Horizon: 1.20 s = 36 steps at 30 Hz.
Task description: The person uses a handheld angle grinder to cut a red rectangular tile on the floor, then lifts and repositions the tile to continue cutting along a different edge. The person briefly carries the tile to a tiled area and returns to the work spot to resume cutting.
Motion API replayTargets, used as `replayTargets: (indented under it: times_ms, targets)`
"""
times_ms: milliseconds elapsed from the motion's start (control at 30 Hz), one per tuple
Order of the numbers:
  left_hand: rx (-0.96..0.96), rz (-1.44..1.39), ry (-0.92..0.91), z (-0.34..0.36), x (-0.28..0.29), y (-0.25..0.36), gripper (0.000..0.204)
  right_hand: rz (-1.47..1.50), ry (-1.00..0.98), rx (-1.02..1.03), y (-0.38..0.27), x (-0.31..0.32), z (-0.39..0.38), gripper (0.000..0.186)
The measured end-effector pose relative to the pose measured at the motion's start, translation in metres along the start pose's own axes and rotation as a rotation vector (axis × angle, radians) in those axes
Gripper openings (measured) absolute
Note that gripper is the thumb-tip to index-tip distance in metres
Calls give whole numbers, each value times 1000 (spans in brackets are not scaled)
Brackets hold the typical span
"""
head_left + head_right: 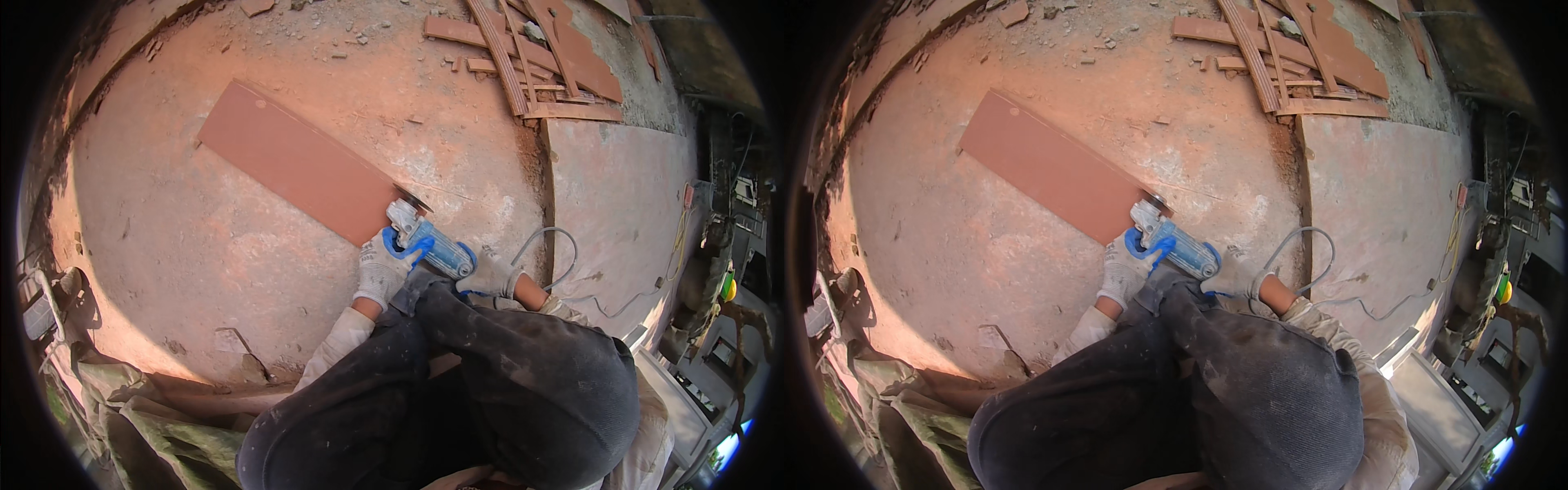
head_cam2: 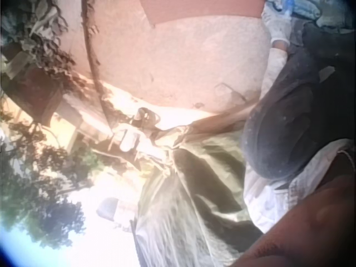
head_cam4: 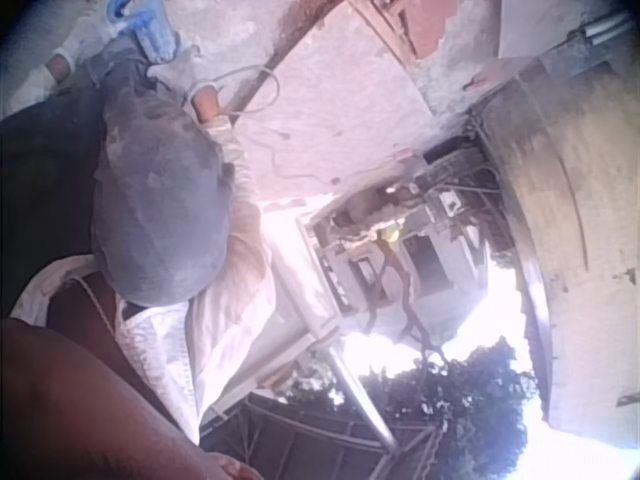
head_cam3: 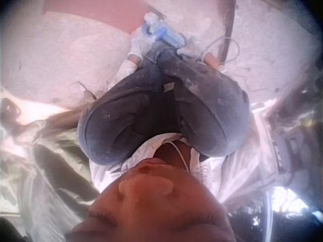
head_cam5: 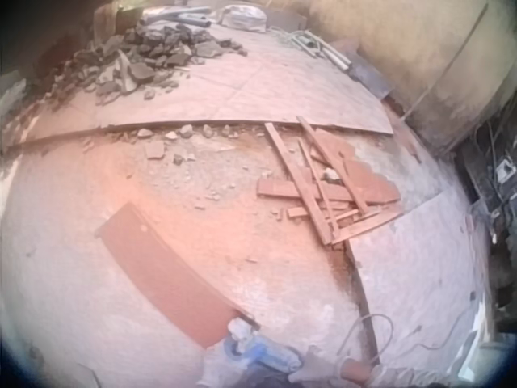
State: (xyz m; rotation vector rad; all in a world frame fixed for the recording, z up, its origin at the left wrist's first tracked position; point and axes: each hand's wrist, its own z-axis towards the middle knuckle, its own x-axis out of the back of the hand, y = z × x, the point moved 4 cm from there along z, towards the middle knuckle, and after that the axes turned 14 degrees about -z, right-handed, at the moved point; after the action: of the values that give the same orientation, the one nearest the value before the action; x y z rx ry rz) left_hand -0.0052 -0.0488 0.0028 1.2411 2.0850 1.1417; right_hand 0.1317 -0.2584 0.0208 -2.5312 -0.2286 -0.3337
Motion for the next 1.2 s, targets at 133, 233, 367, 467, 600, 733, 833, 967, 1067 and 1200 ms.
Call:
replayTargets:
  times_ms: [133,233,367,467,600,733,833,967,1067,1200]
  targets:
    - [4,12,7,0,2,0,46,44,22,42,-4,0,-1,80]
    - [11,16,13,0,2,0,47,48,44,54,-3,-1,1,78]
    - [-29,33,47,0,2,-2,47,-106,80,95,-2,2,5,78]
    - [-33,-19,50,0,2,-5,48,-112,6,-87,5,0,6,74]
    - [-38,-30,74,0,2,-9,42,-161,63,-6,2,3,8,78]
    - [-68,-31,88,0,2,-10,40,-150,56,49,9,1,12,83]
    - [-53,4,95,1,3,-10,41,-179,103,72,13,-3,16,89]
    - [-36,-41,99,1,4,-10,43,-208,21,-47,17,-2,16,92]
    - [-30,-15,117,0,5,-11,43,-214,28,13,8,4,14,94]
    - [-35,-31,129,0,6,-14,44,-213,47,-27,6,3,14,95]
